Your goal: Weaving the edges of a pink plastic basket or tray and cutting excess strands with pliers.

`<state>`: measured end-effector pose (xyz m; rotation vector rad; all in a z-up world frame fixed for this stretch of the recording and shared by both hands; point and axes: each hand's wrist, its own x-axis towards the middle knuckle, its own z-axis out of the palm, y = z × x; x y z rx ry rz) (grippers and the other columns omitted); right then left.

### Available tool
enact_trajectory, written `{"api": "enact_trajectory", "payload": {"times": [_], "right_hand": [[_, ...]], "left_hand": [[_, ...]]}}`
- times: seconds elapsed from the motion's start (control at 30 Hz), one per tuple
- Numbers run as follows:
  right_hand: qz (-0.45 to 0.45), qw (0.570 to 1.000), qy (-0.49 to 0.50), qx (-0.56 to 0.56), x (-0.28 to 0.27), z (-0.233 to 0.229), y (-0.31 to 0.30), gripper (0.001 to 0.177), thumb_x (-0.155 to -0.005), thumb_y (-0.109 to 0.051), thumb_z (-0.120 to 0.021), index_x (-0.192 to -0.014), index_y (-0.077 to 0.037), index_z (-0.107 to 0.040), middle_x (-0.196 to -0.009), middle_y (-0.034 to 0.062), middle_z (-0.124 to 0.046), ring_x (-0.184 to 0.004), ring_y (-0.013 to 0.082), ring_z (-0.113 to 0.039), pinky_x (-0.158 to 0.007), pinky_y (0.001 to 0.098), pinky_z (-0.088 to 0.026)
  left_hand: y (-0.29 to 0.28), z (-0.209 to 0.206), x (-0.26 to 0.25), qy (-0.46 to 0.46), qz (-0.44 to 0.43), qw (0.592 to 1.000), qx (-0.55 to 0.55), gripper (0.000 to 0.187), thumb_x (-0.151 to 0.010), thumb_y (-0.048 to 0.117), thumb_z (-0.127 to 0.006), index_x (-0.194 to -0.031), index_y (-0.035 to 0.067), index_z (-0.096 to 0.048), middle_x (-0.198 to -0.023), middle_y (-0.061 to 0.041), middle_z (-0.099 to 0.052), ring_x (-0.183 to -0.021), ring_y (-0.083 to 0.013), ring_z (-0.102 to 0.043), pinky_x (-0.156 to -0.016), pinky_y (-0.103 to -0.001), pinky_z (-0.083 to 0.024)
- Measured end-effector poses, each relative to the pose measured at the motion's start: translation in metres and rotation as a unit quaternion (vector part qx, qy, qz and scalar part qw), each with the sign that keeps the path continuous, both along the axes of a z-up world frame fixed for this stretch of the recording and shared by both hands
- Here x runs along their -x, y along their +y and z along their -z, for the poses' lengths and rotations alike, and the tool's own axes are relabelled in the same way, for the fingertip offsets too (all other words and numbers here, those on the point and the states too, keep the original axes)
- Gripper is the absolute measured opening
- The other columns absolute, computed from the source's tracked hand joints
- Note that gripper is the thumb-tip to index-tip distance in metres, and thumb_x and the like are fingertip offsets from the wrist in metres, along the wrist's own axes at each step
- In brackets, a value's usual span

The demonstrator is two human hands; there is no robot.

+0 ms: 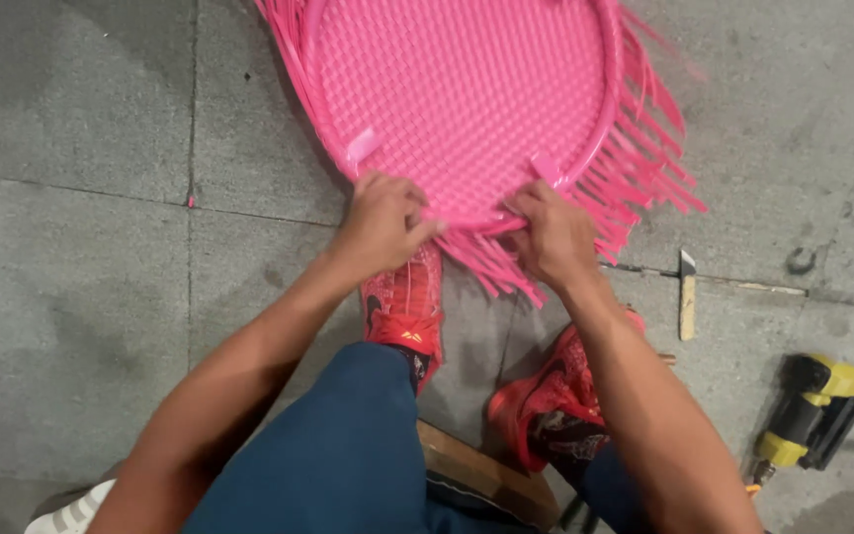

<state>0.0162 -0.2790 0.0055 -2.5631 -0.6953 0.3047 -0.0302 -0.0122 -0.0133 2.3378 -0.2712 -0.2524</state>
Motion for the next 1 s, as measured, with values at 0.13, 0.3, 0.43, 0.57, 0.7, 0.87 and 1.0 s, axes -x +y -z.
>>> {"api": "enact_trajectory", "payload": {"times": [0.13, 0.3, 0.43, 0.57, 0.7, 0.87, 1.0], "right_hand": [[0.028, 0.999, -0.028, -0.009, -0.013, 0.016, 0.005, 0.032, -0.082, -0.020, -0.079, -0.114, -0.016, -0.077, -0.117, 0.0058, -0.070, -0.098, 0.0321, -0.071, -0.077, 0.0434, -0.055], [0.074, 0.997, 0.001, 0.016, -0.038, 0.018, 0.017, 0.033, -0.079, -0.027, -0.086, -0.108, -0.015, -0.078, -0.112, 0.0061, -0.069, -0.096, 0.0347, -0.069, -0.076, 0.0474, -0.053], [0.051, 0.999, 0.017, 0.008, -0.051, 0.024, 0.008, 0.040, -0.071, -0.027, -0.088, -0.107, -0.013, -0.078, -0.110, 0.0085, -0.070, -0.099, 0.0351, -0.069, -0.079, 0.0478, -0.053], [0.039, 0.998, -0.002, -0.047, -0.038, -0.013, 0.025, 0.029, -0.085, -0.018, -0.076, -0.113, -0.010, -0.077, -0.114, 0.0163, -0.069, -0.097, 0.0353, -0.070, -0.082, 0.0448, -0.056], [-0.010, 0.994, 0.051, 0.100, -0.019, -0.029, 0.050, 0.040, -0.078, -0.041, -0.081, -0.106, -0.012, -0.078, -0.092, 0.0161, -0.069, -0.081, 0.0390, -0.069, -0.070, 0.0510, -0.054], [0.000, 0.994, 0.051, 0.100, -0.026, -0.010, 0.044, 0.023, -0.086, -0.032, -0.071, -0.089, -0.010, -0.078, -0.085, 0.0157, -0.072, -0.079, 0.0381, -0.071, -0.070, 0.0521, -0.054], [-0.035, 0.975, 0.137, 0.174, -0.048, -0.031, 0.023, 0.024, -0.084, -0.034, -0.069, -0.083, -0.012, -0.079, -0.076, 0.0203, -0.071, -0.077, 0.0409, -0.070, -0.070, 0.0541, -0.053]], "left_hand": [[0.003, -0.002, -0.023, 0.064, -0.092, 0.994, -0.002, 0.030, -0.085, 0.035, -0.080, -0.084, 0.009, -0.066, -0.093, -0.011, -0.070, -0.099, -0.0288, -0.064, -0.112, -0.046, -0.040], [0.007, 0.045, -0.047, -0.083, -0.023, 0.996, 0.014, 0.043, -0.069, 0.017, -0.080, -0.108, 0.006, -0.067, -0.106, -0.012, -0.069, -0.107, -0.0327, -0.062, -0.102, -0.046, -0.040], [0.009, 0.056, -0.052, -0.073, -0.008, 0.996, 0.042, 0.041, -0.070, 0.015, -0.078, -0.109, 0.009, -0.068, -0.107, -0.009, -0.069, -0.110, -0.0287, -0.063, -0.107, -0.045, -0.038], [0.009, 0.056, -0.052, -0.028, 0.010, 0.997, 0.078, 0.043, -0.070, 0.015, -0.077, -0.111, 0.009, -0.068, -0.111, -0.008, -0.070, -0.111, -0.0253, -0.064, -0.107, -0.043, -0.033], [0.008, 0.053, -0.052, -0.021, 0.018, 0.996, 0.085, 0.044, -0.071, 0.015, -0.076, -0.114, 0.008, -0.067, -0.113, -0.007, -0.070, -0.113, -0.0237, -0.065, -0.108, -0.044, -0.032], [-0.002, 0.055, -0.043, 0.002, 0.005, 0.995, 0.095, 0.048, -0.069, 0.017, -0.077, -0.115, 0.010, -0.068, -0.114, -0.007, -0.071, -0.113, -0.0233, -0.065, -0.108, -0.042, -0.034], [-0.021, 0.030, -0.045, -0.005, 0.055, 0.994, 0.098, 0.060, -0.061, 0.015, -0.080, -0.119, 0.006, -0.069, -0.113, -0.014, -0.072, -0.112, -0.0304, -0.066, -0.101, -0.047, -0.038]]}}
